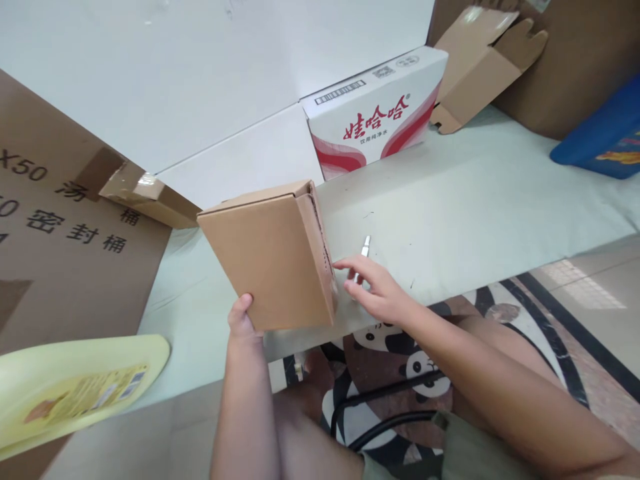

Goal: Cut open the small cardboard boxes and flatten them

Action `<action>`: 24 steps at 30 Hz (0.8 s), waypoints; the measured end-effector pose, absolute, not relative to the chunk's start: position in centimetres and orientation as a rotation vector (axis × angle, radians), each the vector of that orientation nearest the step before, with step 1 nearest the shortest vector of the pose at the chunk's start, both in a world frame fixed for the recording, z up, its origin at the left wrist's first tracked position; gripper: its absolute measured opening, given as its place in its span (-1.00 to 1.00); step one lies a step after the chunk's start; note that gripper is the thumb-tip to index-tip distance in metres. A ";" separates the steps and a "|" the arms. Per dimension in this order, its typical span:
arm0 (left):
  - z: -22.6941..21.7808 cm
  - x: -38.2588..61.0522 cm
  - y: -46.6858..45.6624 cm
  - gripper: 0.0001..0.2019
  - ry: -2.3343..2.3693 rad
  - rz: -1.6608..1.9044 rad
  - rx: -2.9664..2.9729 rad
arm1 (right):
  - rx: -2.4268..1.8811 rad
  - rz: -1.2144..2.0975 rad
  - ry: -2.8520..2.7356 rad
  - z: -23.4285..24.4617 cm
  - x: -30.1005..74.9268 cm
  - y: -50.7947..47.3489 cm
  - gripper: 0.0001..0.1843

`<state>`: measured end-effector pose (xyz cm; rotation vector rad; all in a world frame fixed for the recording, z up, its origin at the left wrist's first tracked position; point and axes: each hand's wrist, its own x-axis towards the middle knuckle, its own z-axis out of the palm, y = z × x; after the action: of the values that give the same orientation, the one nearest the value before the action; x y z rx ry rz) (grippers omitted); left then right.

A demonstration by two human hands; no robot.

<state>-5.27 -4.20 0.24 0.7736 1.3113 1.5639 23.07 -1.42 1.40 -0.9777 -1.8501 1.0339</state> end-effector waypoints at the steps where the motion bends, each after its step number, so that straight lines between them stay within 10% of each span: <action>1: 0.4 -5.1 -4.0 -0.53 1.318 1.578 0.764 | -1.150 0.987 -1.853 1.3 23.1 -1.1 -0.69; 12: 2.1 -3.9 -3.4 -0.50 1.250 1.724 0.803 | -1.827 0.809 -2.274 0.4 23.6 -0.2 -0.84; 24: 0.0 -6.3 -3.7 -0.47 1.154 1.713 0.672 | -0.976 1.356 -1.502 0.2 23.4 -0.6 -0.71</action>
<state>-6.27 -3.75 -0.04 0.6724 1.1541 1.7125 23.43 -0.62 0.21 -0.9763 -1.5020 1.3556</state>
